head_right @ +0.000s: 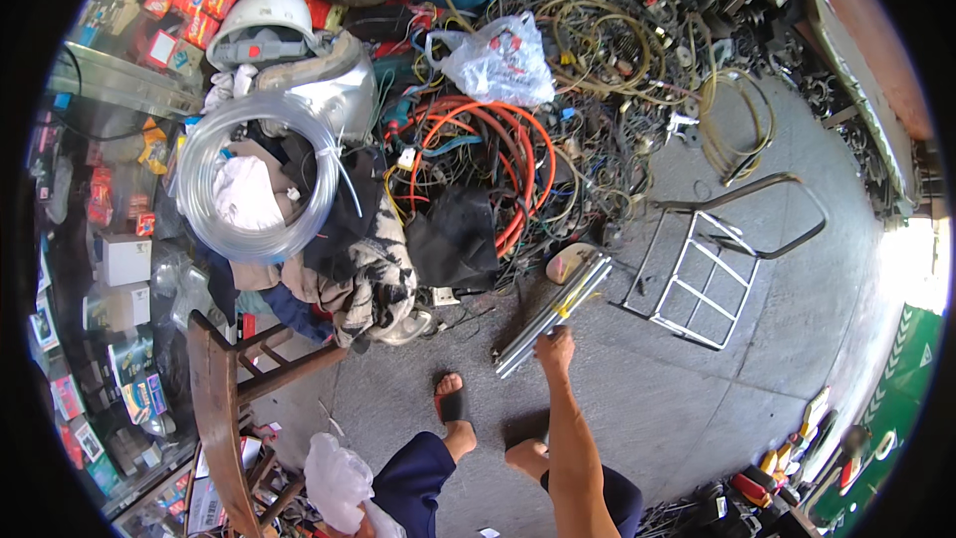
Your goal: The person uses shears to cut open the plastic wrapping on a motorcycle tire, then places the tire on a shelf. They then pick up a white plastic bag, fold it, and place it on a red cart.
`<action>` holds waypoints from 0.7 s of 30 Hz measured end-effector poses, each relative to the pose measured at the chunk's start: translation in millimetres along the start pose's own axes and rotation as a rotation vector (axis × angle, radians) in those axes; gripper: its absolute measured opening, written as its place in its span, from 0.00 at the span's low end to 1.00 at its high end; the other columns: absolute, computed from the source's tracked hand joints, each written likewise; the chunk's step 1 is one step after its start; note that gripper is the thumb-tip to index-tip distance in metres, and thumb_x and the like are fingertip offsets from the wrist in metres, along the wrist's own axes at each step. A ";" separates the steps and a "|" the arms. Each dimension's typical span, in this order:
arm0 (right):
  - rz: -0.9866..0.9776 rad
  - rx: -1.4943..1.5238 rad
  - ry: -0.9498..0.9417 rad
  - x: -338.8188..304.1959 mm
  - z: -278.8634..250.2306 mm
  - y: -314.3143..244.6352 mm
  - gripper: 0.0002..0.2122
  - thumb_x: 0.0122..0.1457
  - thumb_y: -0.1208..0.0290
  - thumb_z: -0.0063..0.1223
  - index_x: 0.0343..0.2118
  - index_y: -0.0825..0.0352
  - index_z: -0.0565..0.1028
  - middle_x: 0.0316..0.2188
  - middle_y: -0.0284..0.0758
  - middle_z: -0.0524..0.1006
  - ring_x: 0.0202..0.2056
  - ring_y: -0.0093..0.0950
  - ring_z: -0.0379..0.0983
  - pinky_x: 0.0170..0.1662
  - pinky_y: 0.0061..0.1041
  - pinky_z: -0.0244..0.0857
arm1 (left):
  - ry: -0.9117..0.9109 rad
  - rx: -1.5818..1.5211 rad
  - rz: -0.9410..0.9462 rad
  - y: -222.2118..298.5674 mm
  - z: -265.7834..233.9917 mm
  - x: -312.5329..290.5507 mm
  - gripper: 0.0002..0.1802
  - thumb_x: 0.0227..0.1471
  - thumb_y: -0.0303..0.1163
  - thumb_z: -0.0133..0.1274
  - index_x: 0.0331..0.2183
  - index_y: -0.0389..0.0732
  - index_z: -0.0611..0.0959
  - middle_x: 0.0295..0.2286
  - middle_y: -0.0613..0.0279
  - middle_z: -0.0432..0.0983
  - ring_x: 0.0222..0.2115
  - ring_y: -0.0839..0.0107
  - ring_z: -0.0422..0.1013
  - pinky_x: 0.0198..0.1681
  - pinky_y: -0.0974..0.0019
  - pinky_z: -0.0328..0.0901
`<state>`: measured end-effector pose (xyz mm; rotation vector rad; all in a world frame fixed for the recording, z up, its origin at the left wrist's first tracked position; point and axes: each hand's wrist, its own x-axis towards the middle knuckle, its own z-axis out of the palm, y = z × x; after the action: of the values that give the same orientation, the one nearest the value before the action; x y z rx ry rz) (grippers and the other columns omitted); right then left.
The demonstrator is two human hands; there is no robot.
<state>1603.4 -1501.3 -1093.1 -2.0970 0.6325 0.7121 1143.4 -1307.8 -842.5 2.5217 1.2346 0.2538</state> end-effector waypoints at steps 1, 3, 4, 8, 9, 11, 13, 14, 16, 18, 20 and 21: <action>-0.051 -0.085 -0.116 -7.4 -8.8 -7.8 0.13 0.50 0.71 0.48 0.36 0.75 0.70 0.22 0.45 0.77 0.16 0.31 0.75 0.24 0.30 0.71 | -0.003 -0.041 -0.005 14.2 -0.7 12.4 0.31 0.34 0.33 0.63 0.40 0.30 0.68 0.34 0.44 0.71 0.33 0.47 0.70 0.37 0.50 0.66; -0.085 -0.198 -0.299 -37.3 -32.9 -30.1 0.14 0.50 0.69 0.50 0.37 0.72 0.71 0.23 0.44 0.78 0.21 0.35 0.77 0.29 0.34 0.72 | -0.008 -0.124 -0.017 45.6 -2.7 36.9 0.25 0.35 0.32 0.61 0.37 0.32 0.72 0.32 0.45 0.72 0.32 0.46 0.71 0.35 0.50 0.66; -0.225 -0.397 -0.273 -48.8 -44.1 -32.0 0.14 0.50 0.67 0.51 0.37 0.71 0.72 0.25 0.45 0.78 0.26 0.38 0.78 0.33 0.36 0.72 | -0.016 -0.189 -0.017 62.5 -4.3 50.0 0.23 0.35 0.31 0.61 0.35 0.33 0.74 0.31 0.46 0.72 0.31 0.46 0.71 0.34 0.50 0.66; -0.298 -0.727 -0.317 -143.3 -81.7 -66.7 0.14 0.51 0.64 0.51 0.37 0.67 0.74 0.36 0.49 0.77 0.41 0.48 0.74 0.43 0.43 0.69 | -0.023 -0.229 -0.185 124.7 -25.8 74.0 0.15 0.34 0.30 0.59 0.30 0.36 0.79 0.27 0.47 0.74 0.27 0.45 0.72 0.31 0.50 0.66; -0.274 -0.770 -0.372 -171.0 -97.1 -81.1 0.13 0.51 0.64 0.51 0.37 0.67 0.74 0.38 0.50 0.77 0.41 0.49 0.74 0.44 0.43 0.68 | 0.008 -0.209 -0.237 121.2 -23.0 67.3 0.15 0.34 0.31 0.59 0.29 0.36 0.80 0.26 0.48 0.75 0.28 0.46 0.72 0.31 0.51 0.66; -0.314 -0.821 -0.432 -211.1 -129.7 -88.9 0.14 0.52 0.63 0.49 0.39 0.66 0.74 0.38 0.49 0.77 0.42 0.48 0.74 0.44 0.46 0.68 | -0.103 -0.254 -0.334 135.6 -28.9 67.8 0.16 0.34 0.32 0.60 0.30 0.36 0.80 0.25 0.48 0.75 0.28 0.47 0.73 0.31 0.52 0.67; -0.335 -0.827 -0.384 -251.9 -156.1 -87.4 0.14 0.49 0.63 0.51 0.36 0.64 0.76 0.33 0.47 0.78 0.38 0.47 0.75 0.41 0.45 0.69 | -0.090 -0.232 -0.367 152.3 -45.8 68.5 0.14 0.34 0.32 0.60 0.28 0.38 0.82 0.24 0.49 0.77 0.27 0.48 0.75 0.31 0.52 0.68; -0.343 -0.841 -0.391 -268.5 -171.3 -91.0 0.14 0.49 0.62 0.51 0.36 0.64 0.76 0.33 0.46 0.78 0.38 0.47 0.75 0.41 0.44 0.69 | -0.095 -0.223 -0.345 160.6 -53.9 70.1 0.13 0.34 0.32 0.60 0.28 0.38 0.82 0.24 0.49 0.78 0.27 0.48 0.75 0.31 0.52 0.68; -0.398 -0.845 -0.387 -306.3 -203.0 -94.6 0.14 0.49 0.61 0.51 0.35 0.65 0.76 0.34 0.45 0.78 0.39 0.45 0.75 0.41 0.43 0.69 | -0.132 -0.158 -0.409 148.2 -59.3 60.2 0.19 0.29 0.34 0.62 0.29 0.36 0.83 0.20 0.51 0.78 0.23 0.54 0.77 0.27 0.54 0.69; -0.340 -0.819 -0.363 -328.0 -239.8 -100.7 0.15 0.50 0.62 0.51 0.36 0.65 0.77 0.36 0.46 0.78 0.42 0.45 0.74 0.43 0.44 0.68 | -0.002 -0.299 -0.371 169.1 -79.0 63.0 0.16 0.28 0.35 0.61 0.24 0.35 0.82 0.18 0.52 0.78 0.20 0.53 0.75 0.25 0.55 0.68; -0.250 -0.767 -0.301 -350.8 -274.2 -108.6 0.15 0.50 0.62 0.50 0.37 0.66 0.78 0.36 0.47 0.78 0.42 0.45 0.74 0.44 0.44 0.68 | -0.085 -0.321 -0.370 172.9 -98.9 74.8 0.15 0.28 0.34 0.61 0.23 0.35 0.82 0.19 0.51 0.77 0.21 0.52 0.75 0.26 0.54 0.68; -0.205 -0.750 -0.271 -358.1 -294.7 -110.6 0.15 0.50 0.62 0.50 0.37 0.66 0.78 0.37 0.47 0.78 0.43 0.45 0.74 0.44 0.44 0.68 | -0.118 -0.325 -0.363 173.4 -108.1 79.7 0.15 0.28 0.34 0.60 0.23 0.35 0.81 0.19 0.51 0.77 0.21 0.52 0.75 0.26 0.54 0.68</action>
<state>1497.3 -1615.5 -642.4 -2.6080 -0.0272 1.2174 1287.5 -1322.0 -677.8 1.9718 1.4418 0.1958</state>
